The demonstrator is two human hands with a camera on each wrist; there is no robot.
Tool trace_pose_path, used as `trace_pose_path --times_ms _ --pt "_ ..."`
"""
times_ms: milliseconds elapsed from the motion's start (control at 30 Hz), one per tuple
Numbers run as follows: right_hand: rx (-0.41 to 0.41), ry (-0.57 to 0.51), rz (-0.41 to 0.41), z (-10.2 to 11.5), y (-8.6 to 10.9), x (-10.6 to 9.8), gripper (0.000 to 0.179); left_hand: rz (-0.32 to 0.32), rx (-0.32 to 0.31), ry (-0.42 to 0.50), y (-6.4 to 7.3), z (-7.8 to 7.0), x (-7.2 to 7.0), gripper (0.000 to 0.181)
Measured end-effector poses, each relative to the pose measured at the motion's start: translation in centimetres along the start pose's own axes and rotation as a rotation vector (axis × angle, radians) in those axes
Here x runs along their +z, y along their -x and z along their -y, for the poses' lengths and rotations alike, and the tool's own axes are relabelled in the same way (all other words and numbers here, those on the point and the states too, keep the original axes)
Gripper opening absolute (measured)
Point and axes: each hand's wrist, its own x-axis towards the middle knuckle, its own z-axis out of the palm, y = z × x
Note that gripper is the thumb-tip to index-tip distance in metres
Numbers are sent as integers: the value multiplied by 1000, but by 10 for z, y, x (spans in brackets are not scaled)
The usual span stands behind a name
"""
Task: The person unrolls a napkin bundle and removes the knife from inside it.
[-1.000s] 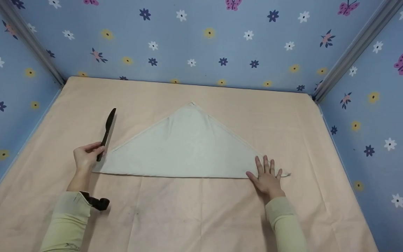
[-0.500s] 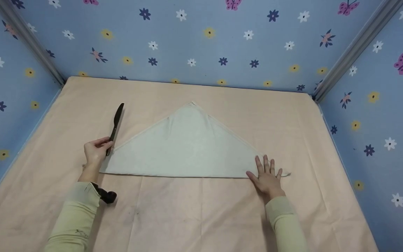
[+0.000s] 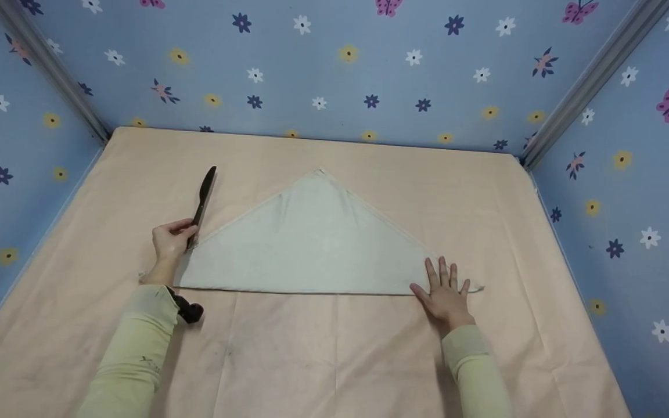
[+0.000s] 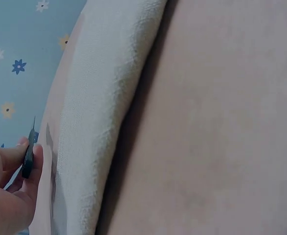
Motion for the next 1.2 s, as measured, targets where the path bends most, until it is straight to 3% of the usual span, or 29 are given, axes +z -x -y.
trace_pose_path --times_ms 100,333,633,1067,1200 --pt "-1 -2 6 -1 0 0 75 -10 -4 -24 -5 -2 4 22" --pt "10 13 9 -3 -2 -3 77 5 -47 60 -14 -8 16 22" --pt "10 -1 17 -2 -2 -2 78 13 -79 77 -20 -17 21 23" --pt "3 -1 -7 -1 0 0 76 27 -43 -27 -24 -20 23 22" --pt "-1 1 -8 -1 0 0 76 32 -72 -11 -26 -18 23 22"
